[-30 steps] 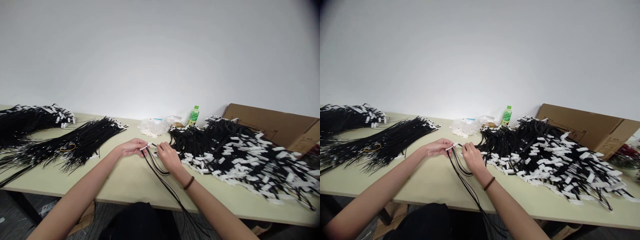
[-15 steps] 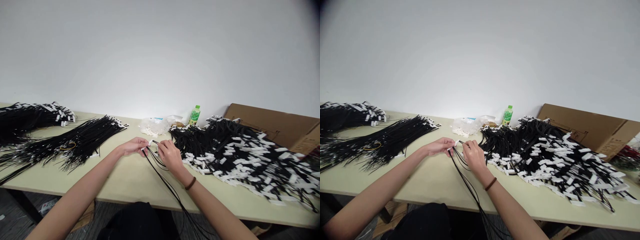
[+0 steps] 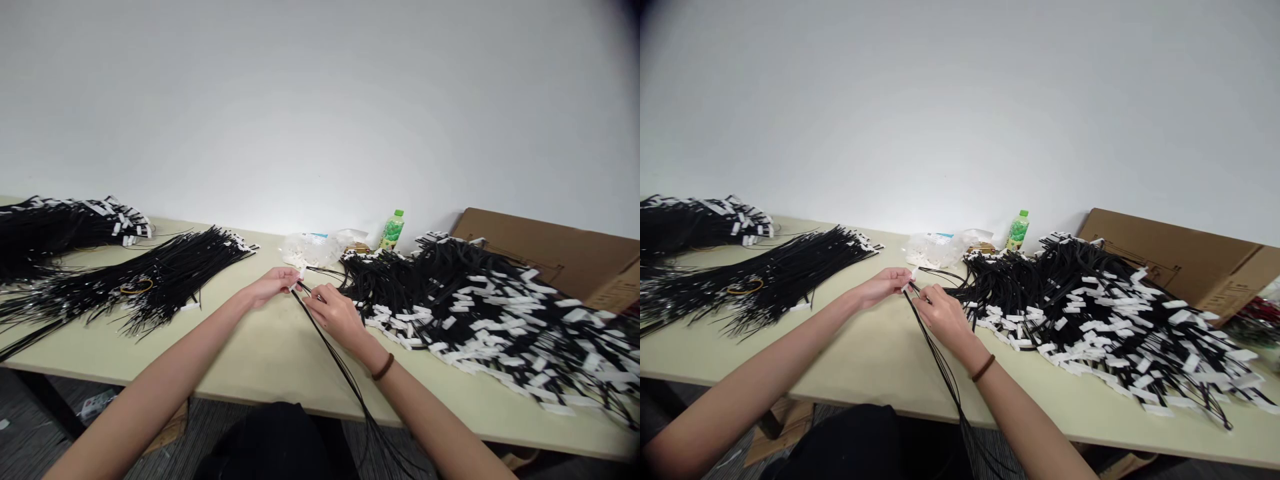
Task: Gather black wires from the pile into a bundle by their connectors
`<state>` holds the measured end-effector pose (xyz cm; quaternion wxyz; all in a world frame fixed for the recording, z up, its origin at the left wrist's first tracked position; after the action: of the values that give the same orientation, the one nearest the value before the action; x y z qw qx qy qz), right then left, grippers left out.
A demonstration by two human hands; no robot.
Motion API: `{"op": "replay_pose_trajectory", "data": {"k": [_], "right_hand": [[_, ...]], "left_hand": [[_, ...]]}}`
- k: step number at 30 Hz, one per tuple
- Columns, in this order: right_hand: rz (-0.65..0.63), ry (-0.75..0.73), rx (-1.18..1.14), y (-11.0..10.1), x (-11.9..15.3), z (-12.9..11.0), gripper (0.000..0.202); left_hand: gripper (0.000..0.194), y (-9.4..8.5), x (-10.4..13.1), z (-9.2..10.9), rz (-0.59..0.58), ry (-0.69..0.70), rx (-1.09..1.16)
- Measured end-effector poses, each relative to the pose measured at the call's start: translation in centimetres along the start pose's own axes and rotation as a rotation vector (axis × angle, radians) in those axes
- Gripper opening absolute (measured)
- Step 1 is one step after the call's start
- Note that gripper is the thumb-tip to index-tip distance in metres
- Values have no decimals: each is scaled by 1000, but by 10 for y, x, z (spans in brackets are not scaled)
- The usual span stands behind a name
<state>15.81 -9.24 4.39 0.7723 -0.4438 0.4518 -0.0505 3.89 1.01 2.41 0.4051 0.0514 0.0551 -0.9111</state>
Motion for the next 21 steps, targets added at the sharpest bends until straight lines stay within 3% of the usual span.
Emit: {"op": "replay_pose_trajectory", "data": {"k": [12, 16, 21], "right_hand": [[48, -55, 146, -3, 2, -3, 18], [41, -58, 105, -3, 1, -3, 18], [102, -29, -65, -13, -1, 1, 19]], "left_hand": [[26, 35, 5, 5, -116, -24, 147], [25, 36, 5, 5, -124, -12, 172], [27, 29, 2, 3, -29, 11, 189]]}}
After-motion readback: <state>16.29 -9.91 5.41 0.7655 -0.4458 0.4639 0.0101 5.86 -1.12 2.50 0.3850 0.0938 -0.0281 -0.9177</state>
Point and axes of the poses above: each hand's wrist, its own x-axis away from the middle knuckle, its own y-axis out of the palm, z = x × y, the point moved 5 cm from there along -x, towards the middle knuckle, and after that the axes turned 5 degrees about -z, right-handed, at the moved point
